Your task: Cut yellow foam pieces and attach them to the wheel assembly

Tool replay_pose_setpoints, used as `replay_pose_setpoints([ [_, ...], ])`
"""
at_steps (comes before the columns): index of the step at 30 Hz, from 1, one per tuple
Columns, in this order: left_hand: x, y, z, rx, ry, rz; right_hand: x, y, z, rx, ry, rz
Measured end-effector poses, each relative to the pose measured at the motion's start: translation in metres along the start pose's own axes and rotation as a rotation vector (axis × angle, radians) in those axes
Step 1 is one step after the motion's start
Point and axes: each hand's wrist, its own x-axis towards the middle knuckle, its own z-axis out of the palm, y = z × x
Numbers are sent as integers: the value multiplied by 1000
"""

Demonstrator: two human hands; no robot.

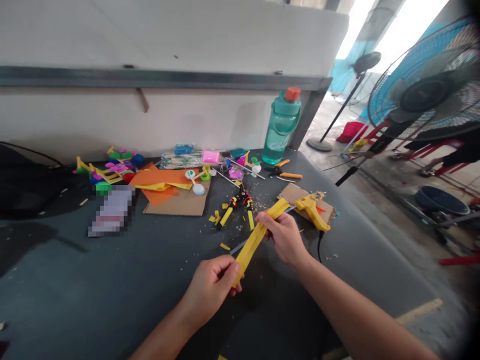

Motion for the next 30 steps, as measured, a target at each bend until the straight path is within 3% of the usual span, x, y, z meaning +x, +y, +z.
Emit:
replay_pose_setpoints([
  [4, 1, -4, -5, 173, 174, 134, 0, 1, -2, -36, 4, -32],
  [9, 1, -7, -13, 345, 194, 267, -3, 4, 0, -93, -18, -87],
  [12, 4, -7, -17, 414, 188, 313, -5, 0, 2, -118, -110, -115],
  [15, 10, -6, -26, 426, 311, 338, -4, -6, 1, -207, -183, -160],
  [19, 21, -8, -45, 127, 589, 217, 5, -15, -2, -674, -84, -302],
  [22, 26, -10, -56, -168, 604, 144, 9, -22, 11, -1194, -57, -411],
  [25, 26, -12, -59, -311, 616, 175, 9, -21, 41, -1547, -36, -343],
  [30, 23, -13, -66, -333, 714, 247, 13, -4, 89, -1684, -6, -96],
])
